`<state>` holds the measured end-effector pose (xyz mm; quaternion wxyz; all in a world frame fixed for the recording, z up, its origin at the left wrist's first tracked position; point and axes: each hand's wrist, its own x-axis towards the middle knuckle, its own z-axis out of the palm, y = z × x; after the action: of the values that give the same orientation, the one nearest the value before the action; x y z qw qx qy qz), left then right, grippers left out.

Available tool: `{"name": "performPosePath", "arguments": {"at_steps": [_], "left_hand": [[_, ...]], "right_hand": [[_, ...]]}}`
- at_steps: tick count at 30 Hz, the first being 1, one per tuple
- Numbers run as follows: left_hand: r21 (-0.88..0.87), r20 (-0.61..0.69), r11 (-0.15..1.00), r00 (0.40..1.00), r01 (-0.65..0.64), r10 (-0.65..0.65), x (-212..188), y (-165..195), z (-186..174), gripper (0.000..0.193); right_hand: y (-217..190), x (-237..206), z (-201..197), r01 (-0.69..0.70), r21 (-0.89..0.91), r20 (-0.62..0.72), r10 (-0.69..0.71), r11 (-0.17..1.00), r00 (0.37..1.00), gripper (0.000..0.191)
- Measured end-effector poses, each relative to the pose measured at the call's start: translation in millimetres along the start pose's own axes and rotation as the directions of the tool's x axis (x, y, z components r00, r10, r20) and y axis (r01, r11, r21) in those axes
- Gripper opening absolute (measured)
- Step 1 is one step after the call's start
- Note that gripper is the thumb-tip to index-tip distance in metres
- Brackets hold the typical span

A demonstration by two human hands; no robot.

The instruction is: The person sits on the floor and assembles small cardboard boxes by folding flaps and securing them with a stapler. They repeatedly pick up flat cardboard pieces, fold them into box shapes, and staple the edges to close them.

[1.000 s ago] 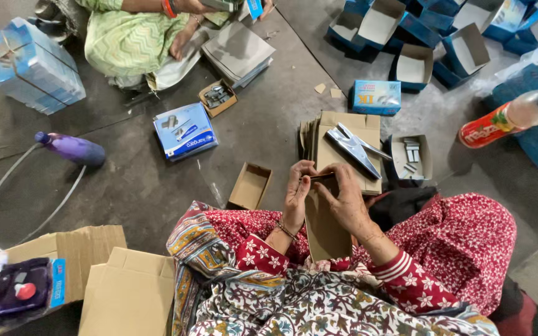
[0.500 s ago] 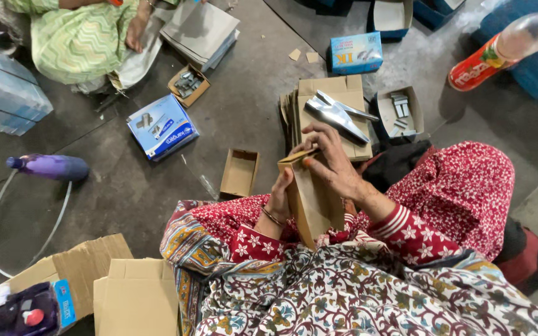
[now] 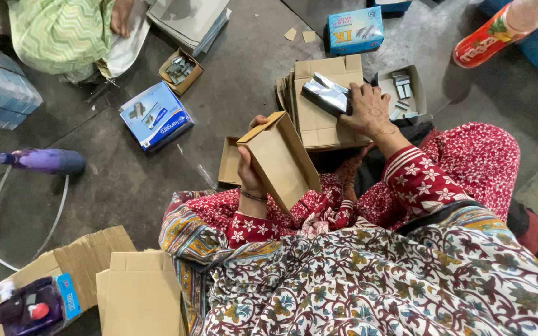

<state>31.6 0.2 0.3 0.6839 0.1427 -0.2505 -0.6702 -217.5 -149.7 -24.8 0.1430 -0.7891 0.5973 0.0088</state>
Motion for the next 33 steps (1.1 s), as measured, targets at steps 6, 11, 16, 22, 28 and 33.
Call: {"name": "performPosePath", "arguments": {"at_steps": [6, 11, 16, 22, 28, 33], "left_hand": [[0.119, 0.015, 0.993, 1.000, 0.000, -0.001, 0.4, 6.4, 3.2, 0.081], [0.248, -0.010, 0.969, 1.000, 0.000, 0.002, -5.3, 6.9, 6.9, 0.086], [0.394, 0.012, 0.919, 1.000, -0.022, 0.018, -4.4, 0.7, 3.1, 0.086], [0.618, 0.059, 0.786, 0.998, -0.006, -0.039, -6.0, -6.8, 1.2, 0.085], [0.674, 0.108, 0.738, 0.992, -0.023, -0.068, -5.0, -8.5, 3.0, 0.083], [0.734, 0.144, 0.678, 0.983, -0.027, -0.117, -0.4, -5.4, 4.2, 0.078]], "right_hand": [[16.4, -13.0, 1.1, -0.219, 0.647, 0.234, 0.083, 0.730, 0.969, 0.059], [19.0, -100.9, -9.7, -0.513, 0.809, 0.319, -0.520, -0.287, 0.792, 0.067], [-4.9, -184.1, -31.3, -0.621, 0.700, 0.325, -0.616, -0.354, 0.718, 0.079], [-14.8, -209.7, -30.4, -0.685, 0.646, 0.345, -0.672, -0.336, 0.655, 0.073], [8.4, -207.6, -1.6, -0.608, 0.758, 0.450, -0.485, -0.236, 0.750, 0.084], [22.3, -206.1, 12.2, -0.200, 0.980, 0.173, -0.531, 0.007, 0.829, 0.065]]}}
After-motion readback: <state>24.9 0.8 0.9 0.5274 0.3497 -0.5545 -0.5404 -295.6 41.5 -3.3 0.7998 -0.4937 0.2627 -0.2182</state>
